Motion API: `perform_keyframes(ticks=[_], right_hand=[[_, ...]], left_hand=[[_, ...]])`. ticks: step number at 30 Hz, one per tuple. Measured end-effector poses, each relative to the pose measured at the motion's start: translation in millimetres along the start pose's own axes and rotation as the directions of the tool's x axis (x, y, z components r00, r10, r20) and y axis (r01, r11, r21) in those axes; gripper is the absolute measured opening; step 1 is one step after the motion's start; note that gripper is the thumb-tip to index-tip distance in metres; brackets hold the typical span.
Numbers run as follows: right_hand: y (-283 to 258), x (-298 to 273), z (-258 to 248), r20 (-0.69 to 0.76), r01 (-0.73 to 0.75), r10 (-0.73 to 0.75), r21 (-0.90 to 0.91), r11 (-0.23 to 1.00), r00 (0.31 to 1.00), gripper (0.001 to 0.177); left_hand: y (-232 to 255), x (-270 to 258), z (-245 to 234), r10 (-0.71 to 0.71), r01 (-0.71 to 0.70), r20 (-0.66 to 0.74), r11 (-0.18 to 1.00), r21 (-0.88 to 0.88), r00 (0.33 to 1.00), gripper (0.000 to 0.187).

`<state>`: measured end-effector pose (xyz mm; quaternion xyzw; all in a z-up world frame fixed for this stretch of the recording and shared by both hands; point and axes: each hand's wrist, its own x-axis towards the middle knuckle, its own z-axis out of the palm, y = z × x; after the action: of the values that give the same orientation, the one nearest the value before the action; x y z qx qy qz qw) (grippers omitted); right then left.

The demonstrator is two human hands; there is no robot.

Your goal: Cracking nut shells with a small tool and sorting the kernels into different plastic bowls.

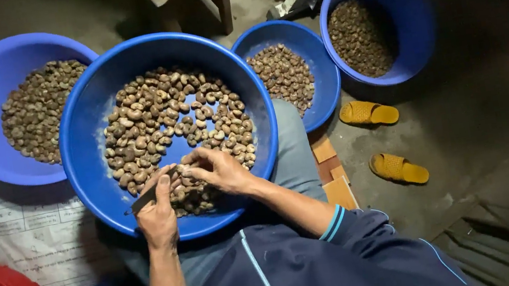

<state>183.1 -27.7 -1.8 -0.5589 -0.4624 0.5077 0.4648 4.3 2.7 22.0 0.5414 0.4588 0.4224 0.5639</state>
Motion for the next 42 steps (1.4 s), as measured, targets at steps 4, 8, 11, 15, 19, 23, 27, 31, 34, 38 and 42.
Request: perform_keyframes(ticks=[4,8,11,15,19,23,27,31,34,38,42], right_hand=[[-3.2,-1.4,-1.8,0.0,-0.018,0.018,-0.09,0.996,1.0,0.028],[-6.6,-2.6,-1.0,0.036,-0.045,0.052,-0.176,0.983,0.998,0.032],[1.0,-4.6,0.7,0.035,-0.074,0.084,-0.231,0.97,0.996,0.031],[2.1,-2.5,-15.9,-0.075,0.008,-0.024,-0.204,0.979,0.997,0.023],[-26.9,3.3,-75.7,-0.334,0.12,-0.159,-0.132,0.984,0.929,0.016],[-19.6,-0.5,-152.8,-0.499,0.129,-0.36,-0.438,0.89,0.789,0.011],[11.5,-5.6,-212.1,-0.481,-0.047,-0.339,-0.628,0.777,0.808,0.021],[-18.3,-0.7,-171.7,-0.438,0.062,-0.49,-0.696,0.716,0.753,0.02],[-55.4,11.2,-109.8,-0.22,0.146,-0.433,-0.732,0.665,0.874,0.015],[-6.6,41.4,-73.6,-0.18,-0.459,0.517,0.283,0.842,0.837,0.031],[61.4,52.0,-58.0,0.138,0.146,-0.057,-0.974,0.175,0.989,0.011]], left_hand=[[5.9,1.3,0.3,0.042,-0.044,0.035,0.997,0.056,0.998,0.02],[8.1,3.7,2.9,0.087,-0.089,0.029,0.994,0.067,0.996,0.019],[3.9,-0.3,0.9,0.109,-0.114,0.054,0.989,0.097,0.993,0.017],[-11.0,-2.0,-0.2,0.089,-0.088,-0.044,0.996,0.008,0.995,0.018],[-17.2,-2.0,-1.0,0.083,-0.08,-0.05,0.995,0.061,0.995,0.017],[-23.8,-0.2,-2.4,0.055,-0.05,-0.104,0.997,0.051,0.993,0.018],[-14.8,-0.3,-1.5,-0.015,0.016,-0.098,1.0,0.012,0.995,0.018],[-18.3,0.6,0.8,-0.033,0.026,-0.105,0.997,-0.067,0.994,0.022],[-18.0,1.3,1.7,-0.021,0.014,-0.114,0.998,-0.065,0.993,0.022],[-25.0,1.0,-0.4,-0.024,0.017,-0.091,0.997,-0.078,0.996,0.026],[-12.6,-0.3,-0.3,-0.028,0.025,-0.08,0.999,-0.035,0.996,0.027]])
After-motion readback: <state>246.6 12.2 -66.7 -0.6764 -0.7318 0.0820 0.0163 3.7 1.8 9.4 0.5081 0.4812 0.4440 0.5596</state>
